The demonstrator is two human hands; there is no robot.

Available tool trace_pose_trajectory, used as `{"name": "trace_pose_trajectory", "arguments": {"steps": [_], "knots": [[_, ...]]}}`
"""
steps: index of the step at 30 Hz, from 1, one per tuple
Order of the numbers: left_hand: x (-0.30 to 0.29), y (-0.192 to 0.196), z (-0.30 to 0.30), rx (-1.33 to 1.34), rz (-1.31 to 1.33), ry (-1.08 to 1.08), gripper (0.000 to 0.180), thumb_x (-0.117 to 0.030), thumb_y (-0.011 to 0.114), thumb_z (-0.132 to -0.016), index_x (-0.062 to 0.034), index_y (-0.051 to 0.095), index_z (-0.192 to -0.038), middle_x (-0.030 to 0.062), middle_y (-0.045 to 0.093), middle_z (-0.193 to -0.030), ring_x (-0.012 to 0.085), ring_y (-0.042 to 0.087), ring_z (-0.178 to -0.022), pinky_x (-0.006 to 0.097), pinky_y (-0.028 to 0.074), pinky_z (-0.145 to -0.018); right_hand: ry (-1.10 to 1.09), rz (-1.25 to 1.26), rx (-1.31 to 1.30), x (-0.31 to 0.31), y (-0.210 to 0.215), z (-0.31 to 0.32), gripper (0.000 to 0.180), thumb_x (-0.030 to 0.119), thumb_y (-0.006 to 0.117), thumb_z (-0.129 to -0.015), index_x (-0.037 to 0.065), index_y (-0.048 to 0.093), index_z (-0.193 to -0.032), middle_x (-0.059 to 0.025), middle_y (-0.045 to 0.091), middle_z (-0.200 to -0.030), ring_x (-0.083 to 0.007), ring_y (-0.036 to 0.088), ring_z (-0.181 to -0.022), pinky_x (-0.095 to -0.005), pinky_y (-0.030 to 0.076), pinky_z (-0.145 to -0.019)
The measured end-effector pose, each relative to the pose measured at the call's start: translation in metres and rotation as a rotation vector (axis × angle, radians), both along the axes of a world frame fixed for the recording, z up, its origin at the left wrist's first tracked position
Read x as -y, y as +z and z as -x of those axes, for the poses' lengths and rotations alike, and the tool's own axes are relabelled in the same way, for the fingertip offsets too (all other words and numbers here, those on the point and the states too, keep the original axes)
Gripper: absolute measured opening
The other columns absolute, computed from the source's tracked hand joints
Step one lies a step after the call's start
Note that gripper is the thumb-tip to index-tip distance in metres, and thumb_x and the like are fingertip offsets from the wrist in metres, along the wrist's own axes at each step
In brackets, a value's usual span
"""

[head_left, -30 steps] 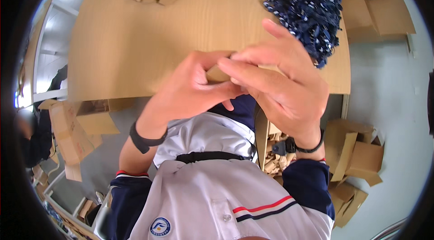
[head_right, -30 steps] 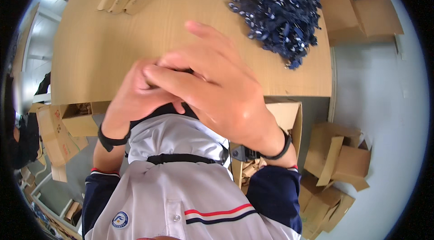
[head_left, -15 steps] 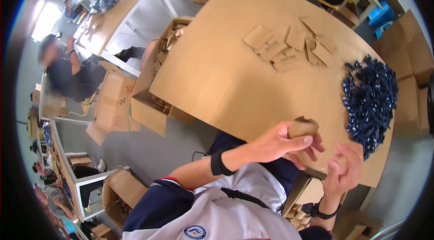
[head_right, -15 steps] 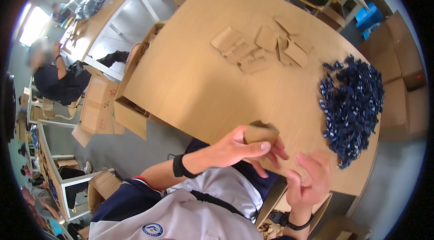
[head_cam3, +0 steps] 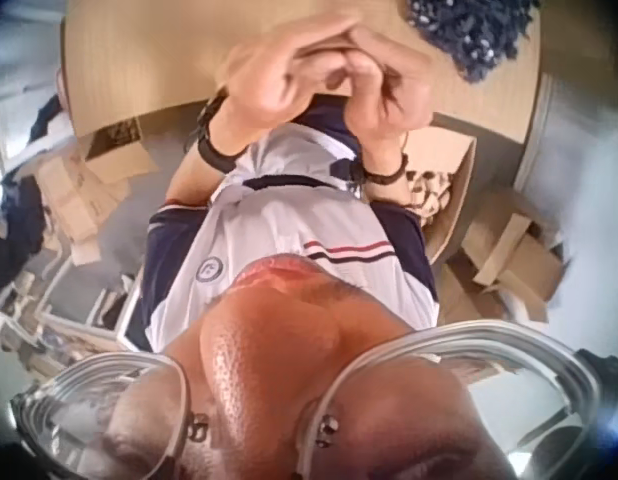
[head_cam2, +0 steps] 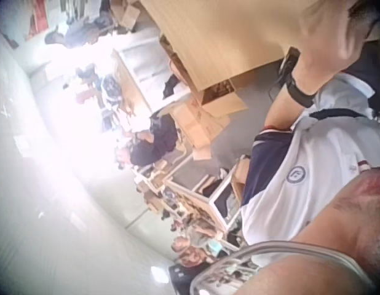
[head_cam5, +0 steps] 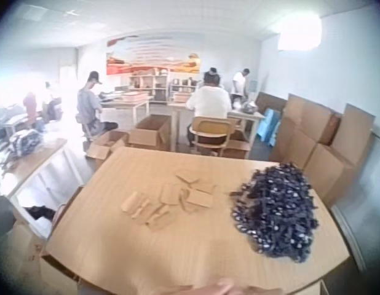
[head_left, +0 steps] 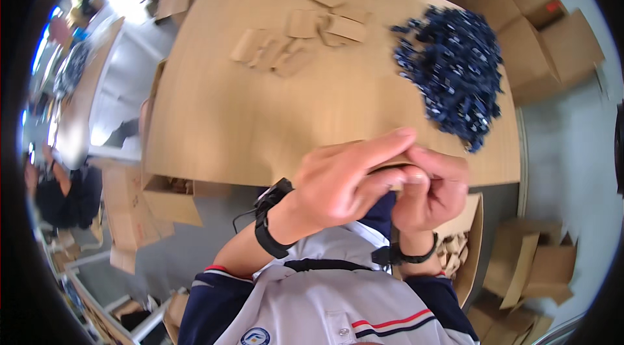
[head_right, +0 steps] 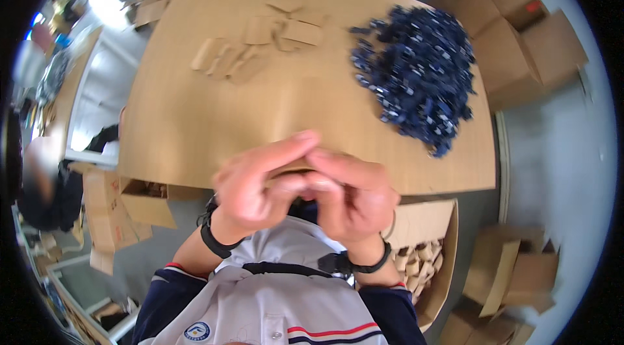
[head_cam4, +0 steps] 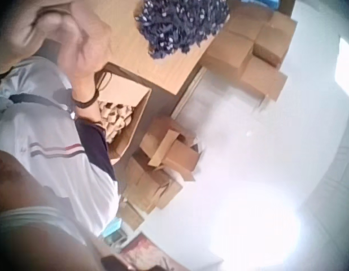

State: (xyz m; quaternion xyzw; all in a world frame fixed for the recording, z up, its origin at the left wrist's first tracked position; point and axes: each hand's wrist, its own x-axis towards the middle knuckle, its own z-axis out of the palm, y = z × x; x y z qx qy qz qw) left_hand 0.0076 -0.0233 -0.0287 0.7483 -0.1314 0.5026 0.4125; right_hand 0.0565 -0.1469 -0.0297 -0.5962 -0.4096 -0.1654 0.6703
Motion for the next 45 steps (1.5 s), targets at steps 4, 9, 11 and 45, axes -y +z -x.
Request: {"name": "trace_pose_trajectory", "arguments": {"steps": [4,9,11,45], "knots": [[0.010,-0.001,0.007,-0.086,0.145,0.029,0.022,0.003,0.065,-0.085,0.0024,0.067,-0.107,0.0126,0.068,-0.073,0.0169,0.064,-0.055,0.027,0.049,-0.050,-0.018,-0.035,-0.129,-0.001,-0.002,0.004,0.013,-0.007,0.066,-0.086,-0.004,0.065,-0.098,-0.0120,0.070,-0.074,-0.0084,0.062,-0.053,-0.0209,0.048,-0.047],[0.004,-0.003,0.011,-0.026,0.017,0.095,0.021,0.003,0.064,-0.086,0.0019,0.067,-0.107,0.0100,0.070,-0.076,0.0135,0.059,-0.051,0.023,0.046,-0.046,0.334,-0.158,-0.409,0.014,0.009,0.010,0.021,0.006,0.060,-0.094,-0.005,0.062,-0.112,-0.0077,0.065,-0.087,-0.0091,0.064,-0.074,-0.0203,0.049,-0.060],[0.005,-0.010,0.011,-0.031,-0.014,0.114,0.027,0.005,0.067,-0.081,0.0004,0.068,-0.107,0.0083,0.068,-0.074,0.0149,0.058,-0.051,0.025,0.045,-0.046,0.025,-0.253,-0.652,-0.009,0.013,0.008,0.046,0.030,0.046,-0.101,-0.009,0.051,-0.124,-0.0109,0.067,-0.082,-0.0138,0.061,-0.065,-0.0243,0.048,-0.060],[-0.006,0.023,0.017,-0.925,0.763,-0.745,0.071,-0.023,0.065,-0.066,0.0062,0.045,-0.128,0.0183,0.036,-0.140,0.0255,0.034,-0.135,0.036,0.028,-0.108,0.364,0.492,0.086,0.018,0.004,-0.013,0.033,0.001,0.079,-0.067,-0.002,0.065,-0.097,-0.0097,0.066,-0.084,-0.0217,0.063,-0.070,-0.0298,0.051,-0.067]]}}
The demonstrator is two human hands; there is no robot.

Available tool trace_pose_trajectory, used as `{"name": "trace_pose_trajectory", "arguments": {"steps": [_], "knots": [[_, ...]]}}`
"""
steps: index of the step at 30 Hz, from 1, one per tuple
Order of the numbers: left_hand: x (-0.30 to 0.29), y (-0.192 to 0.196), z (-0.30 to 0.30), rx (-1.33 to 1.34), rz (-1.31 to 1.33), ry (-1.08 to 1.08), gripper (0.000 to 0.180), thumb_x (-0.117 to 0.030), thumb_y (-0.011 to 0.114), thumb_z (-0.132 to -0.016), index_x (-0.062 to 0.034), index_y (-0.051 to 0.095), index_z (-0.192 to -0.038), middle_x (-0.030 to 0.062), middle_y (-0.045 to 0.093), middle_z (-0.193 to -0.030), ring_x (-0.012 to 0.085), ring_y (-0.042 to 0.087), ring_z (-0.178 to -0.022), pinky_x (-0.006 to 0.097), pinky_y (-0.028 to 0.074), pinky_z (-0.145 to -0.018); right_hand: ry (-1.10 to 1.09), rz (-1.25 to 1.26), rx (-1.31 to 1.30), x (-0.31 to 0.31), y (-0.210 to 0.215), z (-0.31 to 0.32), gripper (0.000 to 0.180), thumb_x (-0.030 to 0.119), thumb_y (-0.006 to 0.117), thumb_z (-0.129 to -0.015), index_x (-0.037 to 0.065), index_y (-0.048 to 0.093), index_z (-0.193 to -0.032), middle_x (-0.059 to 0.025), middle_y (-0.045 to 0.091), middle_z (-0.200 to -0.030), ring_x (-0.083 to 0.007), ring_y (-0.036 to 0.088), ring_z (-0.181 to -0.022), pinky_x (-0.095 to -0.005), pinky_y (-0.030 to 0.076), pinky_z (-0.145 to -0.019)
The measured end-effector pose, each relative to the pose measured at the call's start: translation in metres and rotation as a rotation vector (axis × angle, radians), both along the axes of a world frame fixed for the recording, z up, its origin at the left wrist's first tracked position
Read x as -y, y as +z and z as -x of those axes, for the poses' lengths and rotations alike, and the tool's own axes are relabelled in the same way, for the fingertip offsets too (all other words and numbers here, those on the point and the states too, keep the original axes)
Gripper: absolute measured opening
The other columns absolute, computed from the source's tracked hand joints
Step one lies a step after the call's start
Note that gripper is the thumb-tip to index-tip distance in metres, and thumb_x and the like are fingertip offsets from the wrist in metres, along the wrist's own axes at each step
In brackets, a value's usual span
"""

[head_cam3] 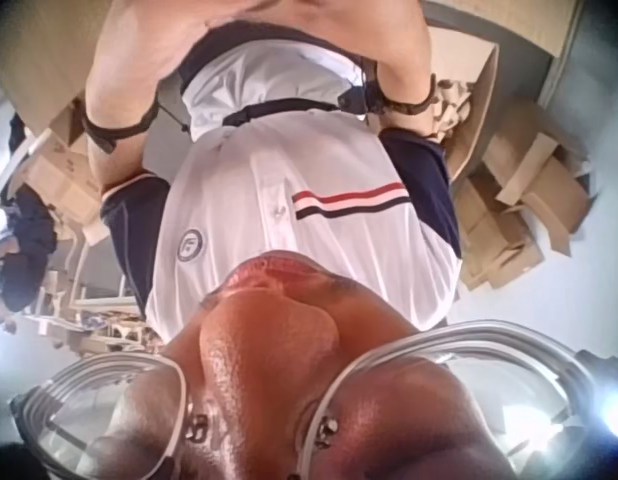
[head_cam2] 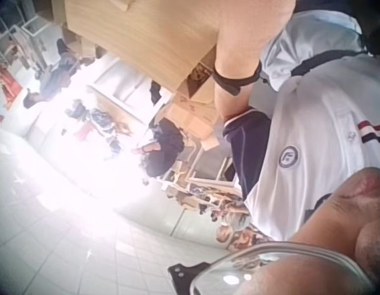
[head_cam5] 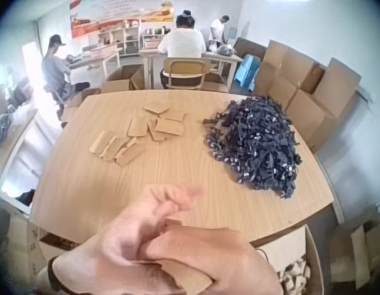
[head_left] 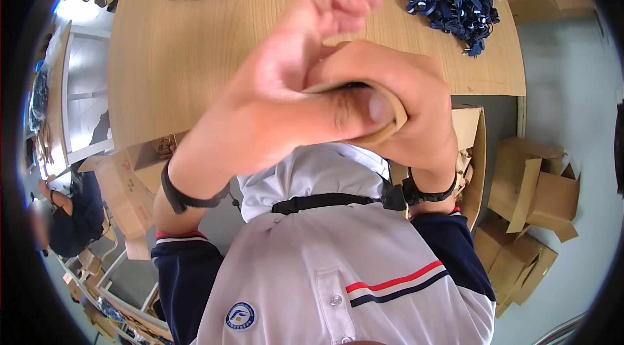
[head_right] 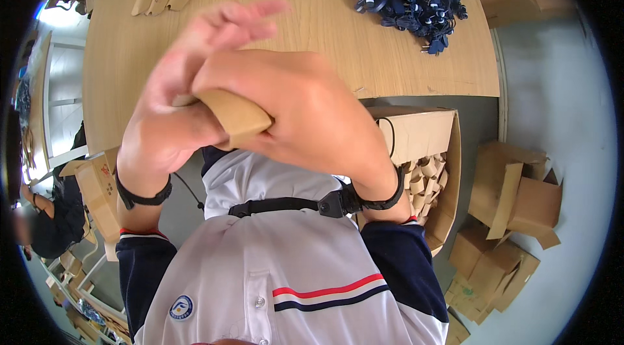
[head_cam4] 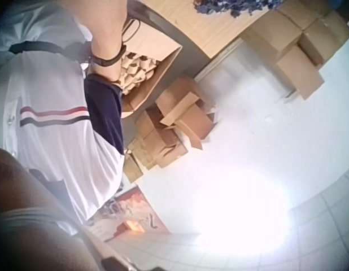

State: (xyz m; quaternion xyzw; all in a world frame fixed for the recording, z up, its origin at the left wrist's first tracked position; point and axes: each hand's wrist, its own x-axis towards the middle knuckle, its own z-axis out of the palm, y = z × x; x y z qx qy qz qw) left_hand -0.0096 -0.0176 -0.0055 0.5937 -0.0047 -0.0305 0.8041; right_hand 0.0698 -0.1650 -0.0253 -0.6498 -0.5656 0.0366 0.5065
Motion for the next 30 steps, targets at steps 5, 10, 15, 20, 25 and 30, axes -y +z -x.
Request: {"name": "trace_pose_trajectory", "arguments": {"steps": [5,10,15,20,25,30], "knots": [[-0.032,0.000,-0.018,1.048,-0.987,0.143,0.098,-0.035,0.094,-0.049,0.0025,0.048,-0.128,0.0214,0.059,-0.124,0.0367,0.059,-0.111,0.045,0.044,-0.096,-0.009,-0.076,-0.813,0.002,0.015,0.016,0.027,0.010,0.060,-0.090,-0.001,0.057,-0.114,-0.0072,0.065,-0.091,-0.0145,0.062,-0.082,-0.0281,0.050,-0.072],[0.005,-0.025,-0.015,1.035,-1.184,0.585,0.045,-0.013,0.084,-0.062,-0.0066,0.055,-0.096,0.0183,0.065,-0.117,0.0349,0.063,-0.103,0.044,0.049,-0.087,-0.061,-0.230,-0.922,-0.004,-0.016,0.018,0.037,0.010,0.051,-0.096,0.002,0.040,-0.131,-0.0084,0.055,-0.114,-0.0147,0.056,-0.101,-0.0290,0.045,-0.089],[0.012,-0.020,-0.012,1.059,-1.377,0.542,0.033,-0.010,0.066,-0.080,-0.0030,0.043,-0.103,0.0204,0.061,-0.115,0.0356,0.060,-0.109,0.042,0.047,-0.097,-0.264,-0.302,-0.943,0.010,-0.030,0.026,0.049,0.012,0.043,-0.100,0.006,0.026,-0.146,-0.0168,0.039,-0.145,-0.0250,0.044,-0.130,-0.0369,0.036,-0.108],[-0.022,-0.013,-0.007,1.041,-1.237,0.455,0.040,-0.006,0.057,-0.087,0.0034,0.040,-0.122,0.0220,0.055,-0.130,0.0380,0.058,-0.115,0.041,0.051,-0.094,-0.360,-0.067,-0.711,0.034,-0.012,0.000,0.058,0.029,0.053,-0.098,0.000,0.034,-0.144,-0.0171,0.047,-0.140,-0.0198,0.052,-0.123,-0.0300,0.047,-0.094],[-0.045,0.004,0.002,0.632,-0.668,-0.111,0.046,-0.011,0.055,-0.094,-0.0015,0.037,-0.135,0.0246,0.056,-0.122,0.0401,0.061,-0.100,0.043,0.050,-0.081,-0.370,0.123,-0.690,0.029,0.004,-0.001,0.025,0.015,0.061,-0.091,-0.001,0.053,-0.108,-0.0060,0.060,-0.083,-0.0041,0.049,-0.056,-0.0211,0.039,-0.047],[-0.037,0.003,-0.010,0.491,-0.946,0.249,0.019,-0.015,0.062,-0.090,-0.0036,0.061,-0.105,0.0140,0.068,-0.093,0.0311,0.065,-0.079,0.039,0.049,-0.066,-0.502,-0.062,0.216,0.019,-0.020,-0.006,0.012,-0.003,0.057,-0.091,-0.003,0.059,-0.102,-0.0082,0.063,-0.080,-0.0071,0.052,-0.055,-0.0188,0.039,-0.045]]}}
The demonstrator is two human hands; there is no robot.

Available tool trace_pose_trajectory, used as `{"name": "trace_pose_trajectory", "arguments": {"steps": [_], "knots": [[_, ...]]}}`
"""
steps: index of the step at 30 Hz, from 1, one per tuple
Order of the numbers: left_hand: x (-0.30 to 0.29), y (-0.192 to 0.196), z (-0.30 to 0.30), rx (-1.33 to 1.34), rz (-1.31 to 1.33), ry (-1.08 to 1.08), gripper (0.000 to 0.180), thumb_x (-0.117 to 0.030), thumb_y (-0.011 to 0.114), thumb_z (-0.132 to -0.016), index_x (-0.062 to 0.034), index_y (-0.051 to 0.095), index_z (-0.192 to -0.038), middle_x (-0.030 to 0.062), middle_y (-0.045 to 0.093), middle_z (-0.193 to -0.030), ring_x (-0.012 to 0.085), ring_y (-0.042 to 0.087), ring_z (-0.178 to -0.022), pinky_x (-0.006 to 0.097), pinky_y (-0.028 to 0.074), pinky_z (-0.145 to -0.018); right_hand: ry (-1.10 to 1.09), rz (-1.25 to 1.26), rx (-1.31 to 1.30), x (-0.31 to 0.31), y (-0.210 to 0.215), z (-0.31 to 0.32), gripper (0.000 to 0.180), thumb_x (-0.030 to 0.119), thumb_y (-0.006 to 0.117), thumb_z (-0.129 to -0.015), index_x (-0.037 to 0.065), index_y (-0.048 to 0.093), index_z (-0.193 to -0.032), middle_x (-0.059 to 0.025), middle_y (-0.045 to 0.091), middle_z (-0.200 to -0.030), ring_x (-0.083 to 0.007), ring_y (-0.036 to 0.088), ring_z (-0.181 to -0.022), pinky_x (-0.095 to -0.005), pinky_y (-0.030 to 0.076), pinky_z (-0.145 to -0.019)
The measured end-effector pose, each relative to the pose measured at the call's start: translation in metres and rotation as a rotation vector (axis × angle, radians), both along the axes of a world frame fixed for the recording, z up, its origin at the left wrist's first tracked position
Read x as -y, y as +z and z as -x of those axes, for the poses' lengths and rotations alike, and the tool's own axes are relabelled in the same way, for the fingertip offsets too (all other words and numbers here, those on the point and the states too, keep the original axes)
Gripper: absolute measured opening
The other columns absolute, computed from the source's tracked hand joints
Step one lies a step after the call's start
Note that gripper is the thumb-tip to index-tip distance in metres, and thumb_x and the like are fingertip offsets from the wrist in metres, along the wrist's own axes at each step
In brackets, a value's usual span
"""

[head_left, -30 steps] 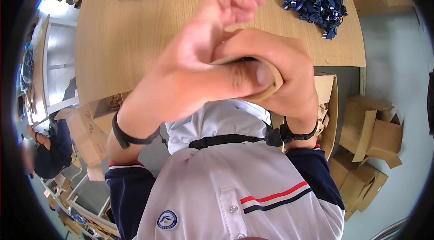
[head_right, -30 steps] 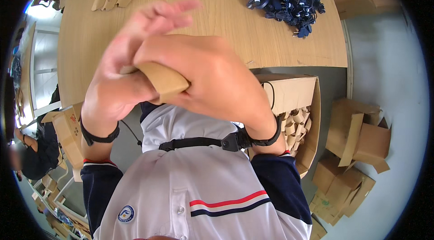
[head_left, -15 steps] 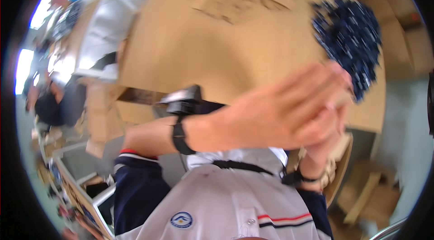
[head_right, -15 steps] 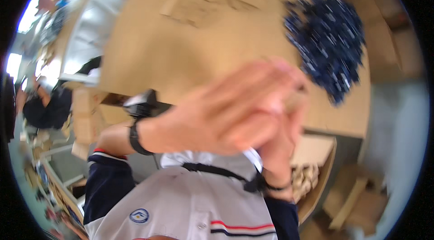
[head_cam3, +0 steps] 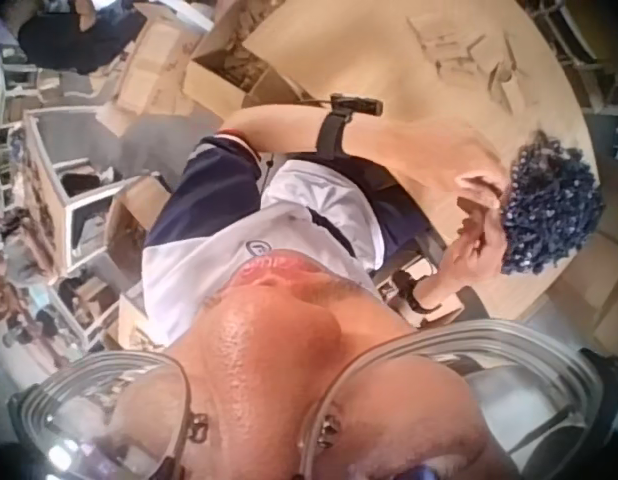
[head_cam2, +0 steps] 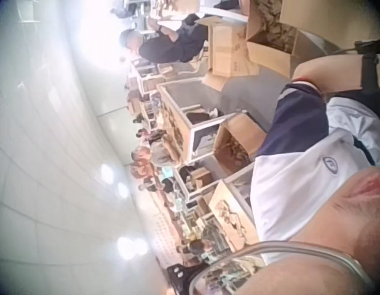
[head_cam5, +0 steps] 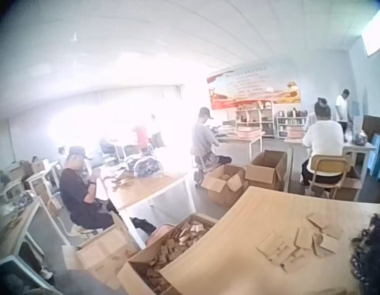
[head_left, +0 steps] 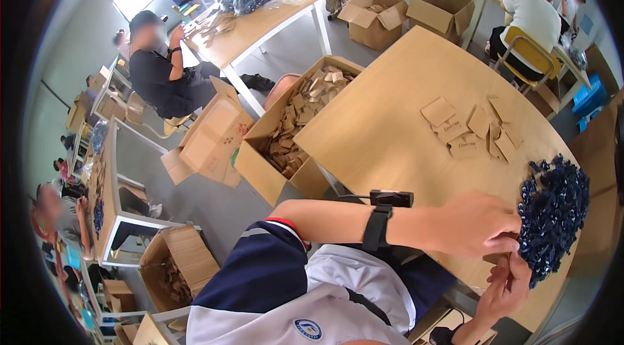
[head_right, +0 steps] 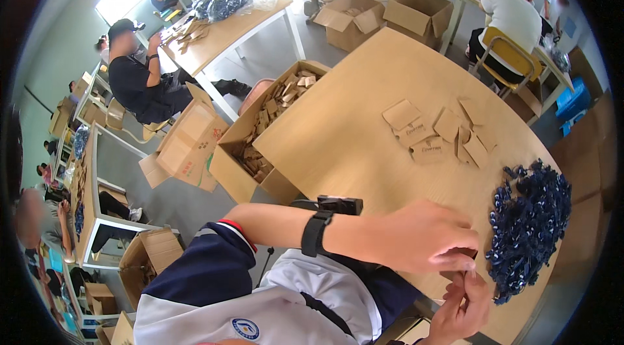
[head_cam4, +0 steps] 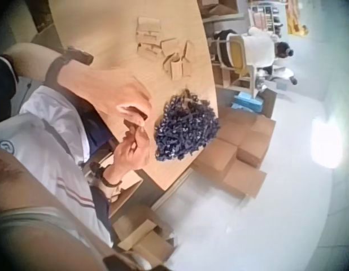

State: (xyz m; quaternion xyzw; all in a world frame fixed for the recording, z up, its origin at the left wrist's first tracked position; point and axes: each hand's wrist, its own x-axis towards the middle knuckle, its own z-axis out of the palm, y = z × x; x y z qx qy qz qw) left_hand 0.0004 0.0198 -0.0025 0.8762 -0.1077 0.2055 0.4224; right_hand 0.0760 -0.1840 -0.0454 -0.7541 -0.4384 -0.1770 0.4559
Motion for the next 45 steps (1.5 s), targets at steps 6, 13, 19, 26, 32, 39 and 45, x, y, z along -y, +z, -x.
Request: {"name": "trace_pose_trajectory", "arguments": {"steps": [6,13,19,26,32,39,45], "knots": [[0.017,0.006,-0.007,0.035,0.509,-0.148,0.010,-0.007,0.058,-0.088,-0.0010,0.062,-0.094,0.0119,0.064,-0.064,0.0302,0.062,-0.056,0.035,0.046,-0.053,0.108,0.101,0.520,-0.009,0.037,-0.013,0.012,-0.012,0.064,-0.083,-0.005,0.068,-0.092,-0.0229,0.069,-0.092,-0.0304,0.063,-0.065,-0.0343,0.049,-0.056],[0.030,-0.012,-0.007,-0.029,0.746,-0.100,0.018,0.002,0.051,-0.095,0.0007,0.063,-0.107,0.0123,0.070,-0.091,0.0165,0.071,-0.084,0.025,0.056,-0.072,-0.163,0.041,0.264,-0.011,0.031,-0.004,0.028,0.003,0.075,-0.076,-0.003,0.070,-0.103,-0.0149,0.065,-0.090,-0.0268,0.062,-0.079,-0.0324,0.051,-0.069],[0.052,-0.035,-0.016,0.480,0.320,0.289,0.018,0.000,0.055,-0.095,0.0082,0.064,-0.107,0.0141,0.072,-0.095,0.0126,0.067,-0.075,0.025,0.055,-0.067,-0.112,-0.442,-0.258,-0.049,0.021,0.015,0.011,-0.005,0.070,-0.081,-0.002,0.070,-0.091,-0.0104,0.069,-0.080,-0.0118,0.066,-0.064,-0.0213,0.052,-0.054],[0.050,-0.028,0.011,0.082,0.353,0.160,0.020,-0.003,0.052,-0.097,0.0100,0.062,-0.108,0.0147,0.069,-0.086,0.0171,0.068,-0.071,0.028,0.058,-0.065,0.108,-0.055,-0.037,0.003,0.009,-0.015,0.022,-0.002,0.068,-0.081,-0.004,0.064,-0.103,-0.0123,0.068,-0.083,-0.0133,0.062,-0.063,-0.0224,0.045,-0.052],[0.079,-0.046,0.016,-0.381,1.076,-0.049,0.027,-0.013,0.050,-0.099,0.0078,0.061,-0.111,0.0140,0.069,-0.073,0.0160,0.065,-0.056,0.023,0.049,-0.052,0.214,0.061,-0.262,0.016,-0.023,-0.006,0.039,0.004,0.077,-0.059,0.005,0.071,-0.098,-0.0101,0.068,-0.080,-0.0233,0.064,-0.066,-0.0314,0.049,-0.060],[0.041,-0.026,-0.006,-0.521,0.469,-0.657,0.016,-0.005,0.063,-0.088,0.0000,0.069,-0.103,0.0031,0.065,-0.063,0.0075,0.061,-0.052,0.019,0.042,-0.048,1.087,0.353,-1.207,0.023,-0.019,-0.012,0.049,0.022,0.096,-0.053,-0.003,0.072,-0.087,-0.0113,0.071,-0.094,-0.0162,0.066,-0.087,-0.0270,0.054,-0.074],[0.045,-0.044,-0.023,-0.342,0.282,-0.938,0.005,-0.007,0.066,-0.087,-0.0053,0.069,-0.090,0.0014,0.064,-0.061,0.0129,0.065,-0.053,0.024,0.046,-0.046,1.217,0.619,-1.352,0.028,-0.027,-0.017,0.053,0.017,0.094,-0.059,-0.006,0.069,-0.099,-0.0108,0.071,-0.096,-0.0127,0.065,-0.090,-0.0251,0.052,-0.076]]}}
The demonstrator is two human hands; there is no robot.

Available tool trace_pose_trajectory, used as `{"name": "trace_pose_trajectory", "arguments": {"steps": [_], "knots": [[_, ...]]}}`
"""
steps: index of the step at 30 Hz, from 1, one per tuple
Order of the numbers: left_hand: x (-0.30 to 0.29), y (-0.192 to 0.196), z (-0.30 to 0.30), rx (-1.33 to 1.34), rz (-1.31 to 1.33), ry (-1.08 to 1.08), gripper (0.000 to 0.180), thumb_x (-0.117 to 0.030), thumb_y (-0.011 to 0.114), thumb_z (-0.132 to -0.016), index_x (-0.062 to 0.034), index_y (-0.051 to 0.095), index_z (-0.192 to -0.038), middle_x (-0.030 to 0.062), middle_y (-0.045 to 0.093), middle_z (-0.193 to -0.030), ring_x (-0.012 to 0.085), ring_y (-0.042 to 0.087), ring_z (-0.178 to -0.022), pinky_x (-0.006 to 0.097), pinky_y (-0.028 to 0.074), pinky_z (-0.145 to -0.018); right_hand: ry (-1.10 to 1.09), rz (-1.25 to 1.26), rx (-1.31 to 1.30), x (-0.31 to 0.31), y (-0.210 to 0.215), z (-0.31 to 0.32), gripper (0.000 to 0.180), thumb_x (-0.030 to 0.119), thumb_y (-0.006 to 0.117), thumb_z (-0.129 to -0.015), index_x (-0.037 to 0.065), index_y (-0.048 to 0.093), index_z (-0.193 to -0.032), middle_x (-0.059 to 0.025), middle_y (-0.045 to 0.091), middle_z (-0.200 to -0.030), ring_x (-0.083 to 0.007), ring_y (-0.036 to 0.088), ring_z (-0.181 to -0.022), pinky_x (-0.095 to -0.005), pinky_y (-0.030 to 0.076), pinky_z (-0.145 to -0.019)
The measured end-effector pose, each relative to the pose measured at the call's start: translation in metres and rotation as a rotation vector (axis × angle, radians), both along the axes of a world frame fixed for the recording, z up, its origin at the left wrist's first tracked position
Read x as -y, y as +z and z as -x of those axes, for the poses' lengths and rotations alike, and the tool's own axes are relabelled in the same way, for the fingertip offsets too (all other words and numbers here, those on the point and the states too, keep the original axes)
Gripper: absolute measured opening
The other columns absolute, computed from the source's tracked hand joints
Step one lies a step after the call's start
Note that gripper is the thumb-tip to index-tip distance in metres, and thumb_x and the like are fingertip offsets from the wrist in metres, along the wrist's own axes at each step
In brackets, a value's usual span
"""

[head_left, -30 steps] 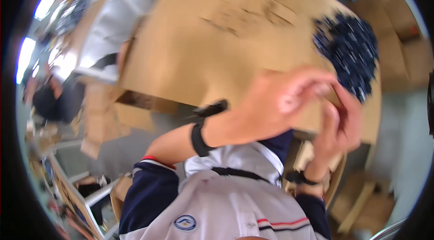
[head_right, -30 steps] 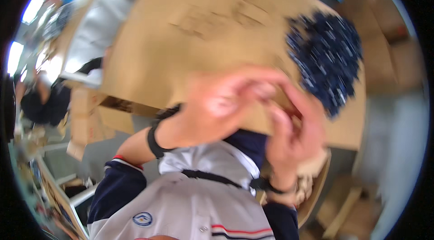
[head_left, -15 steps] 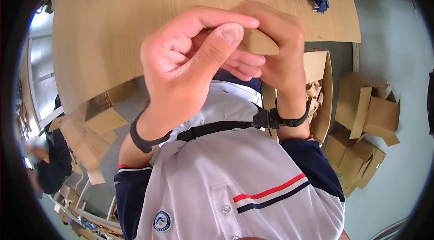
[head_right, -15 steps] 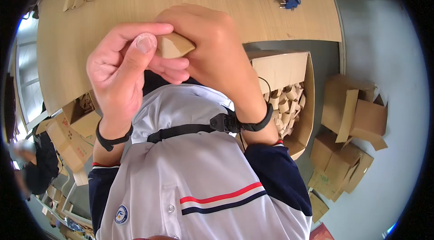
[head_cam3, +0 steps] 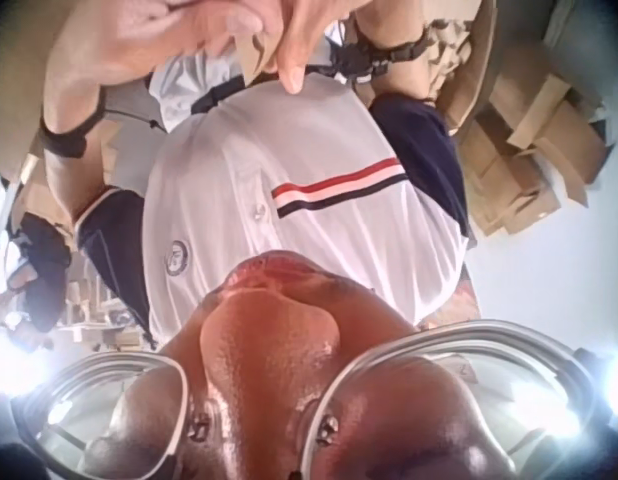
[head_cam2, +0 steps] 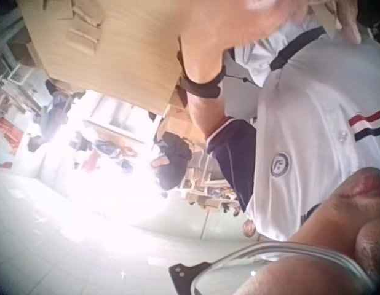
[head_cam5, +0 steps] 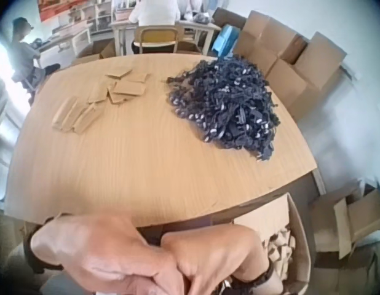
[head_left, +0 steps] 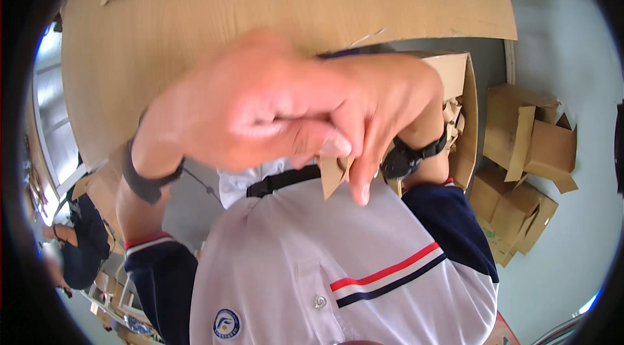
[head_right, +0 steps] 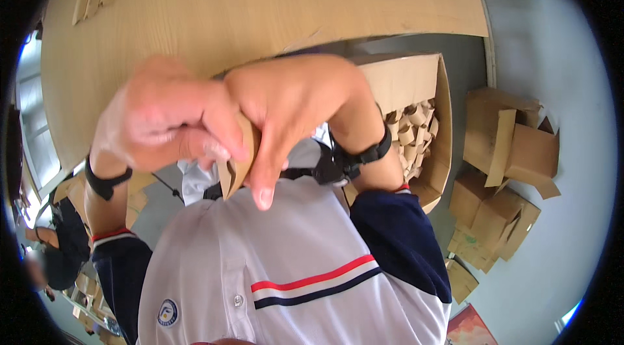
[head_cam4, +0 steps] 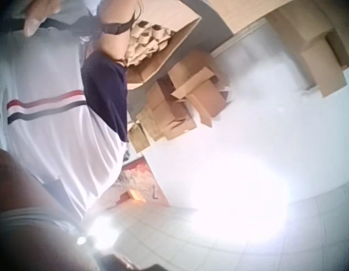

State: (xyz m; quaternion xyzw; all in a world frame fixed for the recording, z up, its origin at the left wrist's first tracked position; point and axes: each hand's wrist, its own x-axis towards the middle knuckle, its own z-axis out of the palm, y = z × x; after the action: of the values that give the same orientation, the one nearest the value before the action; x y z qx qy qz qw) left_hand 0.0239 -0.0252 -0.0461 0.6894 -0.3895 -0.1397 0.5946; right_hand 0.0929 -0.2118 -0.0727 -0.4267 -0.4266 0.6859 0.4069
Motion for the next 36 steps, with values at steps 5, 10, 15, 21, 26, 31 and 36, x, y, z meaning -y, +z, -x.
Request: {"name": "trace_pose_trajectory", "arguments": {"steps": [5,10,15,21,26,31,36], "knots": [[-0.008,0.008,0.005,0.474,-0.008,0.472,0.095,-0.046,0.090,-0.053,0.0069,0.054,-0.122,0.0150,0.065,-0.105,0.0264,0.066,-0.097,0.041,0.050,-0.088,-0.564,-0.298,-0.544,0.009,-0.005,0.012,0.052,0.044,0.085,-0.071,-0.003,0.065,-0.081,-0.0065,0.066,-0.080,-0.0094,0.056,-0.061,-0.0225,0.041,-0.050],[0.034,-0.022,0.019,0.884,0.019,0.843,0.071,-0.017,0.082,-0.071,-0.0054,0.044,-0.129,0.0125,0.068,-0.113,0.0290,0.068,-0.102,0.043,0.050,-0.095,-0.775,-0.410,-0.401,-0.003,0.006,0.026,0.065,0.053,0.080,-0.072,-0.001,0.056,-0.100,-0.0035,0.058,-0.081,-0.0124,0.054,-0.069,-0.0250,0.043,-0.059],[0.014,-0.008,0.028,0.775,-0.271,0.670,0.095,-0.037,0.079,-0.078,-0.0051,0.021,-0.147,0.0157,0.061,-0.126,0.0337,0.060,-0.116,0.054,0.034,-0.108,-1.076,-0.229,0.042,0.017,0.036,0.028,0.068,0.029,0.085,-0.070,0.001,0.050,-0.121,-0.0067,0.061,-0.097,-0.0166,0.061,-0.088,-0.0294,0.050,-0.078],[-0.016,-0.012,0.048,0.216,-0.412,0.905,0.079,-0.037,0.074,-0.077,-0.0009,0.038,-0.138,0.0128,0.045,-0.146,0.0300,0.032,-0.142,0.052,0.015,-0.117,-1.115,0.620,0.771,0.201,0.028,0.028,0.048,0.029,0.079,-0.072,-0.001,0.057,-0.103,-0.0076,0.064,-0.094,-0.0144,0.063,-0.088,-0.0269,0.050,-0.083],[-0.045,-0.048,0.052,0.253,-0.529,0.992,0.080,-0.037,0.072,-0.079,-0.0019,0.033,-0.140,0.0103,0.046,-0.145,0.0323,0.036,-0.138,0.053,0.017,-0.116,-0.791,0.994,2.032,0.307,-0.104,0.062,0.054,0.025,0.074,-0.084,-0.001,0.054,-0.126,-0.0080,0.067,-0.102,-0.0135,0.060,-0.090,-0.0270,0.049,-0.082],[-0.047,-0.066,0.051,0.270,-0.622,0.991,0.075,-0.028,0.073,-0.078,-0.0036,0.035,-0.137,0.0086,0.052,-0.138,0.0310,0.040,-0.135,0.053,0.022,-0.115,-1.309,0.550,1.187,0.121,0.048,-0.021,0.024,0.014,0.065,-0.090,-0.001,0.066,-0.109,-0.0067,0.070,-0.095,-0.0110,0.062,-0.086,-0.0259,0.050,-0.079],[-0.046,-0.068,0.046,0.302,-0.625,1.009,0.074,-0.025,0.074,-0.078,-0.0035,0.035,-0.137,0.0081,0.054,-0.135,0.0293,0.043,-0.132,0.052,0.025,-0.115,-0.875,0.030,1.537,-0.033,0.072,-0.157,0.023,0.016,0.067,-0.088,0.000,0.069,-0.105,-0.0020,0.067,-0.081,-0.0072,0.060,-0.071,-0.0221,0.046,-0.063]]}}
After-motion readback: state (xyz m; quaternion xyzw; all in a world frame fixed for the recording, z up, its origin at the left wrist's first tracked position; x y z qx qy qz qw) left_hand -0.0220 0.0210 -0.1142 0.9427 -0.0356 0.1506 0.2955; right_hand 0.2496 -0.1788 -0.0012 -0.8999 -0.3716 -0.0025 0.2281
